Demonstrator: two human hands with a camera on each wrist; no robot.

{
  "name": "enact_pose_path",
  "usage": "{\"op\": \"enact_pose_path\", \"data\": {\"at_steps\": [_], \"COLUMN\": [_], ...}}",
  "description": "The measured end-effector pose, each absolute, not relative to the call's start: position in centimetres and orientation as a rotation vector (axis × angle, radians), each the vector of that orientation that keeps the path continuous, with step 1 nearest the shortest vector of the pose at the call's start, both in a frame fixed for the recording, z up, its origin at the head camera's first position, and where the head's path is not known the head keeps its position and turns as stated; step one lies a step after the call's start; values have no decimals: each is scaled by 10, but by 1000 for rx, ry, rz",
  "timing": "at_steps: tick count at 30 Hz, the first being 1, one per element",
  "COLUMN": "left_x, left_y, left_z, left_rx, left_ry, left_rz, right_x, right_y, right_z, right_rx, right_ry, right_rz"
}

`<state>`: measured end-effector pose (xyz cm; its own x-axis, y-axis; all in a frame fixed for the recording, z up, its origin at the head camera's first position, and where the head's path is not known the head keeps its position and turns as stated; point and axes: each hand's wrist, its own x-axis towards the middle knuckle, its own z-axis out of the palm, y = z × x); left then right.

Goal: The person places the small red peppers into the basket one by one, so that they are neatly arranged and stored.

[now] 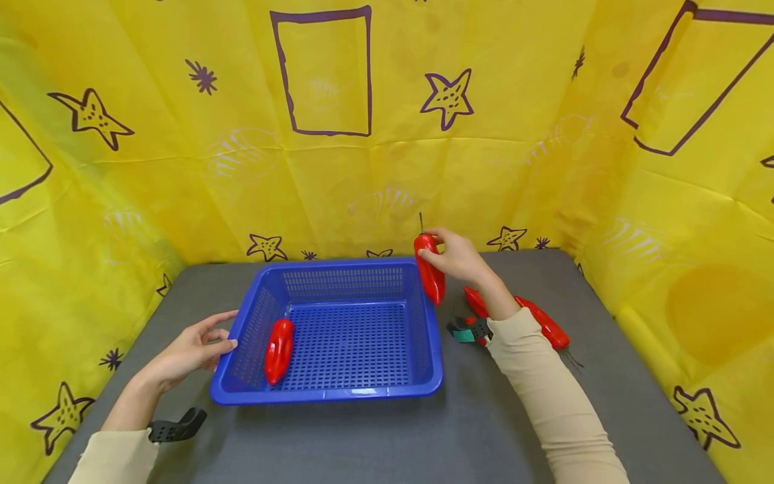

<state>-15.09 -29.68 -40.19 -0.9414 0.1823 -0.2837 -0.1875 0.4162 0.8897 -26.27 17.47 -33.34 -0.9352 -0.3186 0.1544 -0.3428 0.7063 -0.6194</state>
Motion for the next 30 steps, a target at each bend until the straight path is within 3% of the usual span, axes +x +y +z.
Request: {"op": "enact_pose_path", "data": {"at_steps": [30], "left_x": [-151], "left_y": [-298], "left_z": [-401], "left_rx": [0], "left_ry": [2342], "left_rz": [1517], "right_x": [-267], "right_y": [93], "right_z": [-356], "right_rx": [733], "right_ry": [-2901], "right_rz": [1104]}}
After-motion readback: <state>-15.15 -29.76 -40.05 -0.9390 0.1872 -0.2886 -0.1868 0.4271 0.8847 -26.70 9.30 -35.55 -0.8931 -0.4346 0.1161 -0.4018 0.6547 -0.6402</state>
